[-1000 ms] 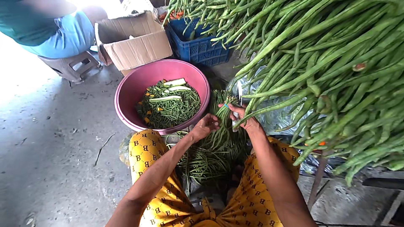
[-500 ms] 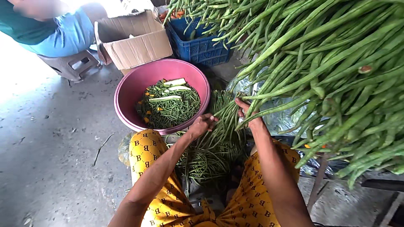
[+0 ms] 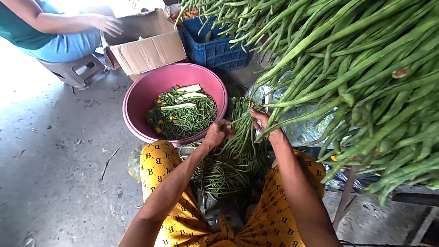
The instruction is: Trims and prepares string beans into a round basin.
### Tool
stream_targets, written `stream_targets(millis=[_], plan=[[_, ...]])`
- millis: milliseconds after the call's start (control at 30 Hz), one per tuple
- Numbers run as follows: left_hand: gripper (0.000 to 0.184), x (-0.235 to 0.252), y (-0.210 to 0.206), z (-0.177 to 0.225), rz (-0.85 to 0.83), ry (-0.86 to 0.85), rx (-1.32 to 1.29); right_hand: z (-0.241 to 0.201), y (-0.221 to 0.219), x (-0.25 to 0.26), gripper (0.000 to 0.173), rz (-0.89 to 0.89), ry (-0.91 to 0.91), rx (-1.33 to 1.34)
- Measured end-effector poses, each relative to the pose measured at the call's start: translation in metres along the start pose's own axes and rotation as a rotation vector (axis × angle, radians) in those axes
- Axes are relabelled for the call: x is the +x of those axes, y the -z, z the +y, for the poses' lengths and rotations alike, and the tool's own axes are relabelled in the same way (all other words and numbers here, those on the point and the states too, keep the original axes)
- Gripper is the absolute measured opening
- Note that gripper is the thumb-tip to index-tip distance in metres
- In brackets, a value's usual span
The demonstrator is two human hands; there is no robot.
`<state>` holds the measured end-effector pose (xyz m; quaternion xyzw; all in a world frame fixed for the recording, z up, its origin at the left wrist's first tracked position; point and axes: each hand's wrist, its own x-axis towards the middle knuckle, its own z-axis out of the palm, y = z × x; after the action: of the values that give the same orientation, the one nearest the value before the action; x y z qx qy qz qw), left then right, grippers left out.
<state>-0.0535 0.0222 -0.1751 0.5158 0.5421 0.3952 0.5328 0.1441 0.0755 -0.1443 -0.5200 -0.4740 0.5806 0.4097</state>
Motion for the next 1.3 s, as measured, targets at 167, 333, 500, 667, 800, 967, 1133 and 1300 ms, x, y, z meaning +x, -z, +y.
stream_targets(millis=[167, 333, 500, 667, 800, 967, 1133, 1300], plan=[[0.018, 0.002, 0.002, -0.006, -0.059, -0.029, 0.026, 0.0, 0.001, 0.002, 0.012, -0.035, -0.045, 0.069], [0.04, -0.004, -0.006, -0.005, -0.127, -0.093, 0.249, 0.015, 0.014, 0.013, 0.02, -0.187, 0.004, 0.273], [0.023, -0.006, -0.002, -0.001, -0.144, -0.112, 0.247, 0.017, 0.015, 0.013, 0.021, -0.206, 0.03, 0.295], [0.02, -0.005, 0.001, -0.005, -0.213, -0.043, 0.007, 0.01, 0.012, 0.012, 0.023, -0.191, 0.009, 0.236], [0.018, -0.005, 0.003, -0.004, -0.214, 0.029, -0.205, 0.005, 0.01, 0.01, 0.015, -0.055, -0.01, 0.127], [0.022, -0.001, 0.007, -0.005, -0.152, 0.032, 0.007, 0.005, 0.005, 0.008, 0.013, -0.082, -0.023, 0.153], [0.035, -0.003, -0.001, -0.012, -0.016, -0.13, 0.063, 0.005, -0.011, -0.002, 0.017, -0.182, -0.038, 0.238], [0.015, -0.004, -0.002, -0.011, 0.228, -0.405, 0.232, 0.013, -0.008, 0.003, 0.028, -0.22, 0.092, 0.306]])
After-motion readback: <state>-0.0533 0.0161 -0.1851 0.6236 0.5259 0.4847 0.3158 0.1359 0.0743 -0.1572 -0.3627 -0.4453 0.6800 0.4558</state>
